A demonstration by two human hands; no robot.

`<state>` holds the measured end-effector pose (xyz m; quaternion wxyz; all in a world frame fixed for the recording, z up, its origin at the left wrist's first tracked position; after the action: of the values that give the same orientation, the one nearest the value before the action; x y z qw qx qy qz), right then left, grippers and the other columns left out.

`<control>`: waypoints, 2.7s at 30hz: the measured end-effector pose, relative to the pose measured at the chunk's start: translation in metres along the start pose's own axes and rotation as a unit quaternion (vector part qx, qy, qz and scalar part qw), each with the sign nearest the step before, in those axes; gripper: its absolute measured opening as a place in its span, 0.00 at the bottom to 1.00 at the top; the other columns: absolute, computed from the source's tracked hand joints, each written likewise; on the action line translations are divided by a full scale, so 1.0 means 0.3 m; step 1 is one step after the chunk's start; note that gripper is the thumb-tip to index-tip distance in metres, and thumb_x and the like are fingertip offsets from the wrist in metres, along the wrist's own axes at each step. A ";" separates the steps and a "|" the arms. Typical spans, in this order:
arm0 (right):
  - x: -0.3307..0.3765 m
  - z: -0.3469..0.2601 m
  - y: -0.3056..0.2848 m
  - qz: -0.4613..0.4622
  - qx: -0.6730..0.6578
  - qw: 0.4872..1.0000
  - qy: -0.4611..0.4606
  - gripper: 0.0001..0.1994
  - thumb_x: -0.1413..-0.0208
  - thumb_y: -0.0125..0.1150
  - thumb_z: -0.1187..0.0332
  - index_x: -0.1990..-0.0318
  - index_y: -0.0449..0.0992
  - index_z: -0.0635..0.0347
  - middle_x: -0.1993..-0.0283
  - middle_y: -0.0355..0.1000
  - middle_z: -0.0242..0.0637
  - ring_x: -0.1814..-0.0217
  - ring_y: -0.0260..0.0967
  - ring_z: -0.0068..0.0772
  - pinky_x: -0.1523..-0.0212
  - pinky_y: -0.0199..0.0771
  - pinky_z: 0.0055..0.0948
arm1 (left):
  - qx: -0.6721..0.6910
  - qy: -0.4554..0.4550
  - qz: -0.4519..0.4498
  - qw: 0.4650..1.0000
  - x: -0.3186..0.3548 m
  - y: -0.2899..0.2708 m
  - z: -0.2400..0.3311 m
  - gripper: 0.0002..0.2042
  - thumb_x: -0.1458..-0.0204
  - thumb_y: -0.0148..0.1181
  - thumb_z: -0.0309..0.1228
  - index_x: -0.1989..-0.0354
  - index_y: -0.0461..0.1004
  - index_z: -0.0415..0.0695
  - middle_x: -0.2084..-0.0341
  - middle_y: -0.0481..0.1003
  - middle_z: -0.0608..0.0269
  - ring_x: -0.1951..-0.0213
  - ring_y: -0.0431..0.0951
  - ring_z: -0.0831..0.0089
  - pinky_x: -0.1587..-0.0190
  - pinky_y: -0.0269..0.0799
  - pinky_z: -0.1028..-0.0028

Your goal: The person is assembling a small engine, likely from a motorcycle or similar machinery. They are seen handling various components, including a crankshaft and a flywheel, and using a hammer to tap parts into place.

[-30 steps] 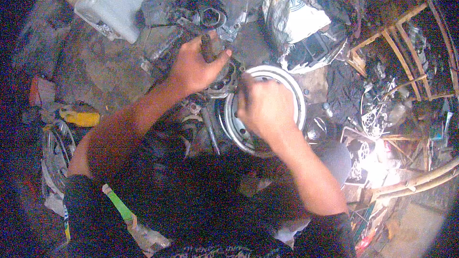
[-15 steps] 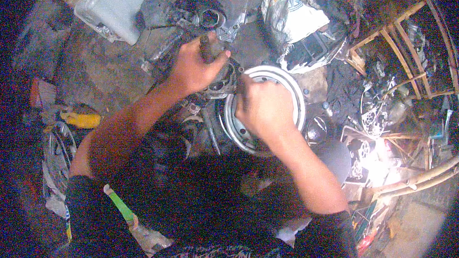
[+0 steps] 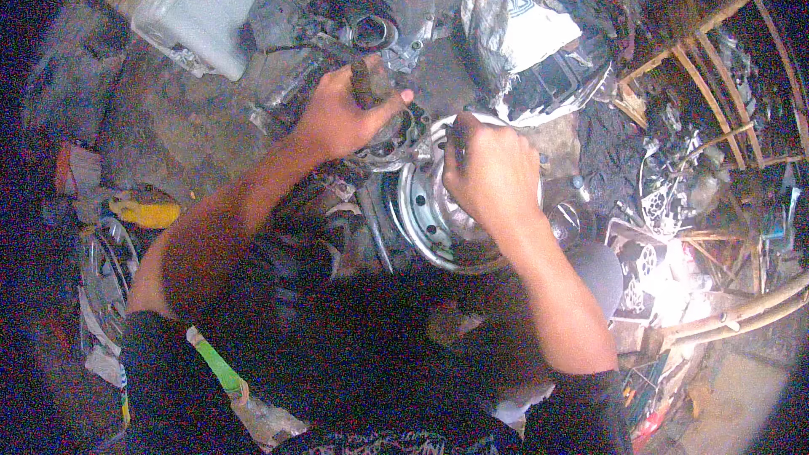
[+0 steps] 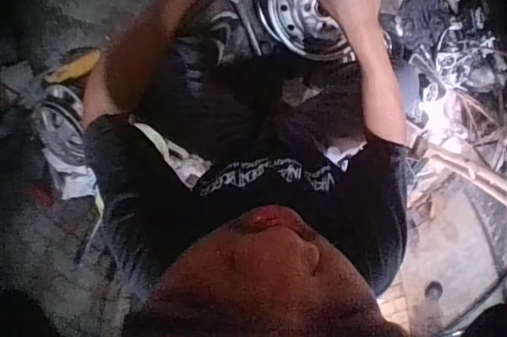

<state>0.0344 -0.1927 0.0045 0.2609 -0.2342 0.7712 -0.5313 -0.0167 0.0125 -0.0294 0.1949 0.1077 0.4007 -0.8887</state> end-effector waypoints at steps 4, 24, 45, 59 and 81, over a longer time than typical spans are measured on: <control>0.003 0.010 -0.010 0.071 -0.081 0.991 -0.076 0.09 0.43 0.57 0.72 0.57 0.78 0.63 0.65 0.78 0.56 0.63 0.77 0.64 0.59 0.76 0.56 | 0.038 0.022 -0.142 0.989 -0.021 -0.064 -0.007 0.34 0.55 0.74 0.51 0.46 0.73 0.38 0.54 0.79 0.44 0.50 0.79 0.50 0.43 0.72 0.60; -0.033 -0.071 0.019 0.027 -0.241 0.969 -0.040 0.11 0.45 0.58 0.76 0.55 0.74 0.70 0.68 0.74 0.65 0.59 0.74 0.70 0.57 0.72 0.57 | 0.116 0.162 -0.241 0.950 -0.047 -0.164 -0.023 0.42 0.65 0.80 0.32 0.37 0.66 0.43 0.48 0.78 0.54 0.44 0.78 0.64 0.39 0.71 0.64; -0.040 -0.067 0.079 0.019 -0.196 0.980 -0.034 0.14 0.41 0.64 0.71 0.51 0.76 0.71 0.61 0.77 0.61 0.57 0.76 0.64 0.57 0.73 0.51 | 0.100 0.149 -0.223 0.958 -0.046 -0.149 -0.045 0.44 0.67 0.82 0.36 0.38 0.67 0.35 0.46 0.76 0.43 0.43 0.77 0.56 0.39 0.71 0.65; -0.030 -0.099 0.061 -0.008 -0.200 0.978 -0.065 0.08 0.42 0.61 0.75 0.57 0.74 0.67 0.67 0.74 0.62 0.60 0.73 0.68 0.62 0.72 0.51 | 0.067 0.155 -0.211 0.963 -0.037 -0.148 -0.076 0.46 0.66 0.82 0.38 0.37 0.65 0.34 0.46 0.76 0.44 0.43 0.76 0.56 0.38 0.69 0.65; -0.057 -0.077 0.068 0.107 -0.126 0.982 -0.090 0.11 0.46 0.60 0.79 0.55 0.74 0.71 0.64 0.74 0.65 0.55 0.72 0.70 0.55 0.73 0.50 | 0.042 0.120 -0.207 0.970 -0.048 -0.141 -0.064 0.40 0.64 0.81 0.31 0.39 0.68 0.40 0.47 0.77 0.55 0.43 0.76 0.66 0.38 0.70 0.65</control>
<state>0.0305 -0.1589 -0.0053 0.3525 -0.2282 0.8259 -0.3762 -0.0214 0.0562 -0.0087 -0.0476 0.1362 0.3972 -0.9063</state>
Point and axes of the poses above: each hand's wrist, its own x-axis away from the middle knuckle, its own y-axis out of the palm, z = x × y, the point moved 2 cm from there along -x, towards the middle knuckle
